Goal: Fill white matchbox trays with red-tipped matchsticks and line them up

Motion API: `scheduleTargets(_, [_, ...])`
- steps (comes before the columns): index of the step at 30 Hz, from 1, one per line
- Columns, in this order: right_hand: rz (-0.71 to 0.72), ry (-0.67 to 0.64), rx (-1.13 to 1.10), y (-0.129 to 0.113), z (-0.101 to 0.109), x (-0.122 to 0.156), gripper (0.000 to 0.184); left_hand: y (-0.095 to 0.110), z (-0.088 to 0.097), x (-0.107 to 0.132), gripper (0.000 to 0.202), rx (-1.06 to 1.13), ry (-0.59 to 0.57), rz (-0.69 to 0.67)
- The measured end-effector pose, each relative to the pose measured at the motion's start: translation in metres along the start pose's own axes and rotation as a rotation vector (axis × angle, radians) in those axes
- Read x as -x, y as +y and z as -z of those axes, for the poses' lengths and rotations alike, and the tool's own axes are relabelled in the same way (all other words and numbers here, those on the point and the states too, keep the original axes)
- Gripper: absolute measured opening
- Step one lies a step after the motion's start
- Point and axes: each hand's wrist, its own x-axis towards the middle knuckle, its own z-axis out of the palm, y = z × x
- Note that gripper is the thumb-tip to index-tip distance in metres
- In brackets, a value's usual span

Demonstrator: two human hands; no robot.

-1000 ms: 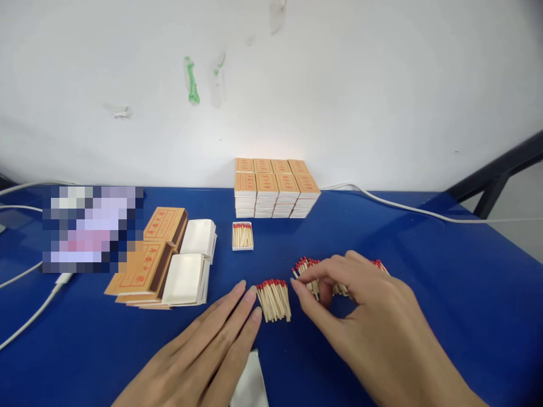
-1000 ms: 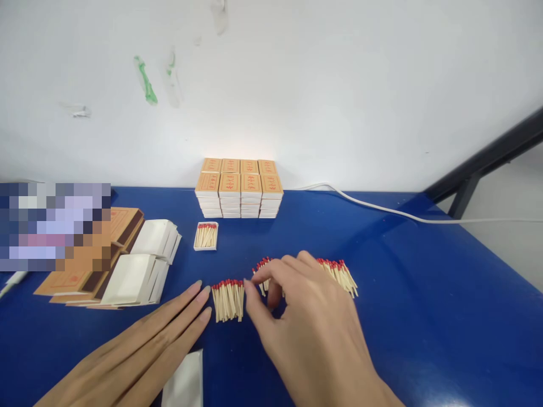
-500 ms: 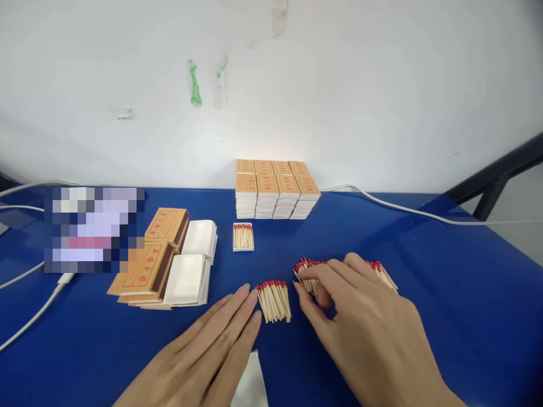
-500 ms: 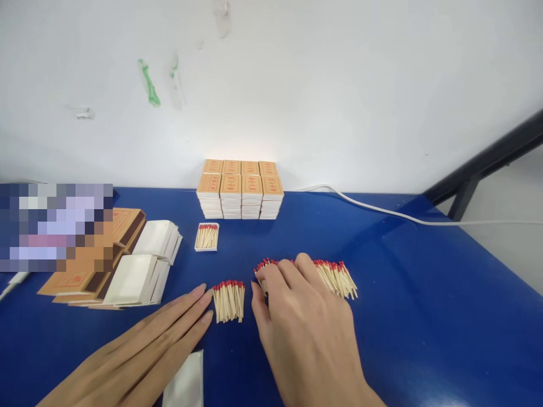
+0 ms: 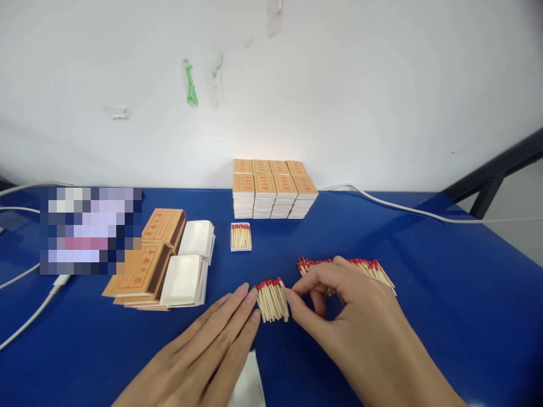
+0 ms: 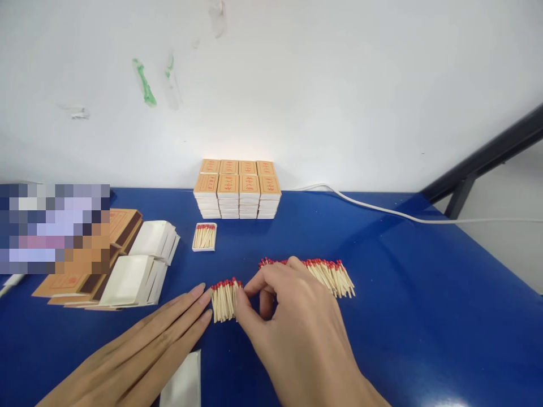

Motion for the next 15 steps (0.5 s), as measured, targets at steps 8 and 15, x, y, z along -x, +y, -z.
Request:
scheduleTargets(8, [-0.022, 0.038, 0.01, -0.002, 0.004, -0.005, 0.024, 0.0, 0.007, -0.009, 0.056, 0.019, 0.008, 0.028])
scheduleTargets(15, [0.108, 0.162, 0.464, 0.013, 0.009, 0.001, 0.03, -0.003, 0.017, -0.009, 0.053, -0.042, -0.007, -0.012])
